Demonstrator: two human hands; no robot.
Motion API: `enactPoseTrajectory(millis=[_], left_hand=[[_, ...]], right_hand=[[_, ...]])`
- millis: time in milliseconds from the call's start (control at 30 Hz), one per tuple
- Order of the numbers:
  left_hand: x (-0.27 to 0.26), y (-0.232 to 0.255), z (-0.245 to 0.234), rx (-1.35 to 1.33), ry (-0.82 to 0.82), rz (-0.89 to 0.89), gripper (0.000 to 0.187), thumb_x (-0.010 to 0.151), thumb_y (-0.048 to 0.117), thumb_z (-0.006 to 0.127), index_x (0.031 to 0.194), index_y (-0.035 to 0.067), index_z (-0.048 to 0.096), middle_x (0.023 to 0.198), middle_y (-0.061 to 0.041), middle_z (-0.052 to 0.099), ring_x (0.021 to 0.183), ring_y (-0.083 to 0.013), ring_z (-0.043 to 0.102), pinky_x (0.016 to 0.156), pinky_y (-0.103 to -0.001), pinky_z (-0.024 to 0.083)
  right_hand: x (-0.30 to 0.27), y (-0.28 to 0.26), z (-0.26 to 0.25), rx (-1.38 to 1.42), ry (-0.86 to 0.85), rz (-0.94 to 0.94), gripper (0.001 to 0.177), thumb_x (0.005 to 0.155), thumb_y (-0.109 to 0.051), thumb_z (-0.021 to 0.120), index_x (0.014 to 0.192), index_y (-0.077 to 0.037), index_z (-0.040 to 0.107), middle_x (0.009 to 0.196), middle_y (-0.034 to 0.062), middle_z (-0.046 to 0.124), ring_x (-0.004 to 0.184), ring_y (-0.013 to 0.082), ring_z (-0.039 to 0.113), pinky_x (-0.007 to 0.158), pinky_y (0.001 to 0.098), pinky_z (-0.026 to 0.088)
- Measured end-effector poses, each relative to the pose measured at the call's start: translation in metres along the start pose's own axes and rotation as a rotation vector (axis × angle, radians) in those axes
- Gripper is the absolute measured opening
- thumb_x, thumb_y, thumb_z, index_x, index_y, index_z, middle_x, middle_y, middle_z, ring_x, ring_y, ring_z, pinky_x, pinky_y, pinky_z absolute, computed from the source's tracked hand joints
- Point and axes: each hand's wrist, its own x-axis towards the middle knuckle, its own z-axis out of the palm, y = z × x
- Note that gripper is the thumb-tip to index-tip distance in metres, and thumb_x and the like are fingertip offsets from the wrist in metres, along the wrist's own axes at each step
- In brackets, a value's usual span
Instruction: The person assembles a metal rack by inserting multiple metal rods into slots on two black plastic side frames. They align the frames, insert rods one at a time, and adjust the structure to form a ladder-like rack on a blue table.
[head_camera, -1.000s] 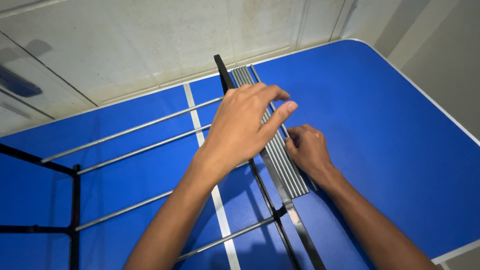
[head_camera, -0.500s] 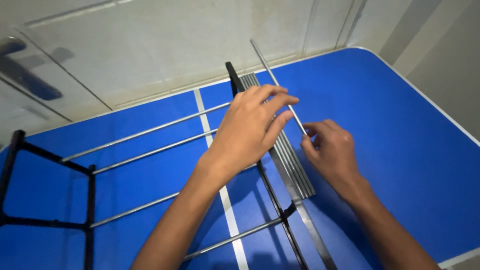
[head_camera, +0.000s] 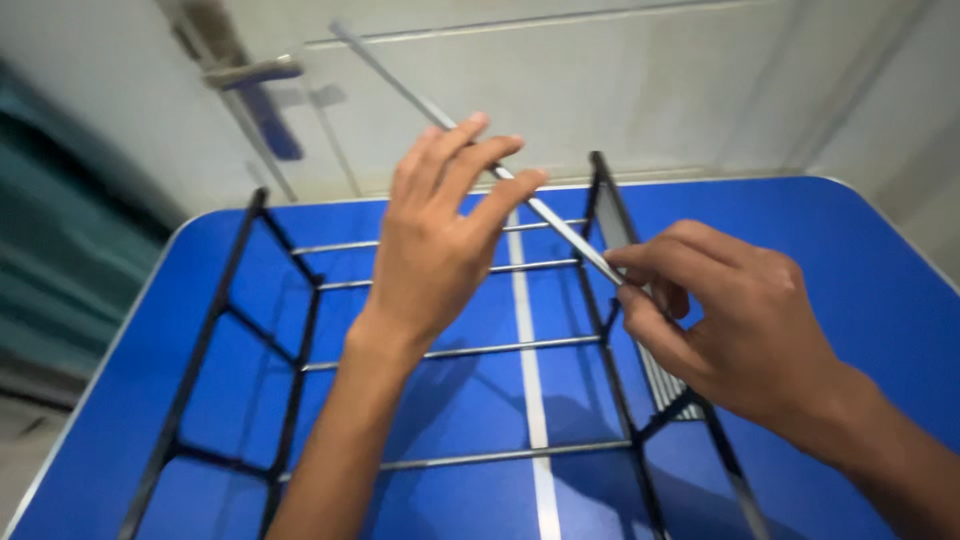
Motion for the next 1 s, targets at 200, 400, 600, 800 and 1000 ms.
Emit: enactPoseTrajectory(millis=[200,400,600,800,1000], left_hand=[[-0.043,-0.014,-0.061,0.241,0.012,-0.104,0.035,0.091,0.008,0.071,0.123,0.022,0.074,0.122,-0.003,0.064,0.137,-0.0268,0.054,0.124,-0.055,0.037],[-0.082,-0.023,-0.051,0.307,-0.01,-0.11,0.033,0.096,0.011,0.07,0.127,0.02,0.073,0.123,-0.005,0.064,0.132,-0.0272,0.055,0.121,-0.054,0.038],[-0.133,-0.038,-0.029,0.354,-0.057,-0.231,0.037,0.092,0.013,0.066,0.127,0.021,0.074,0.119,-0.004,0.065,0.129,-0.0285,0.058,0.12,-0.053,0.039],[-0.165,-0.053,-0.016,0.308,-0.105,-0.287,0.035,0.091,0.014,0.065,0.125,0.022,0.074,0.118,-0.005,0.065,0.125,-0.0265,0.059,0.121,-0.056,0.038],[-0.177,-0.047,-0.012,0.25,-0.102,-0.359,0.043,0.087,0.007,0.064,0.127,0.02,0.073,0.125,-0.008,0.065,0.128,-0.0311,0.059,0.119,-0.053,0.04]], right_hand=[[0.043,-0.025,0.032,0.073,-0.263,-0.203,0.027,0.082,-0.009,0.072,0.109,-0.003,0.07,0.088,0.0096,0.068,0.064,0.0236,0.07,0.056,0.0372,0.057],[0.063,-0.027,0.091,0.027,-0.369,-0.28,0.029,0.085,-0.015,0.07,0.112,-0.003,0.068,0.095,0.016,0.07,0.077,0.0379,0.07,0.066,0.0476,0.056],[0.078,-0.009,0.137,-0.045,-0.666,-0.134,0.022,0.09,-0.021,0.071,0.106,-0.006,0.07,0.094,0.0168,0.075,0.091,0.0358,0.073,0.081,0.0461,0.057],[0.091,-0.018,0.152,-0.116,-0.917,-0.009,0.034,0.09,-0.025,0.072,0.122,-0.013,0.068,0.099,0.0135,0.077,0.095,0.031,0.074,0.084,0.0428,0.059],[0.099,-0.03,0.178,-0.31,-1.039,-0.115,0.026,0.095,-0.021,0.059,0.117,-0.009,0.066,0.1,0.0165,0.075,0.094,0.0355,0.073,0.083,0.0473,0.059]])
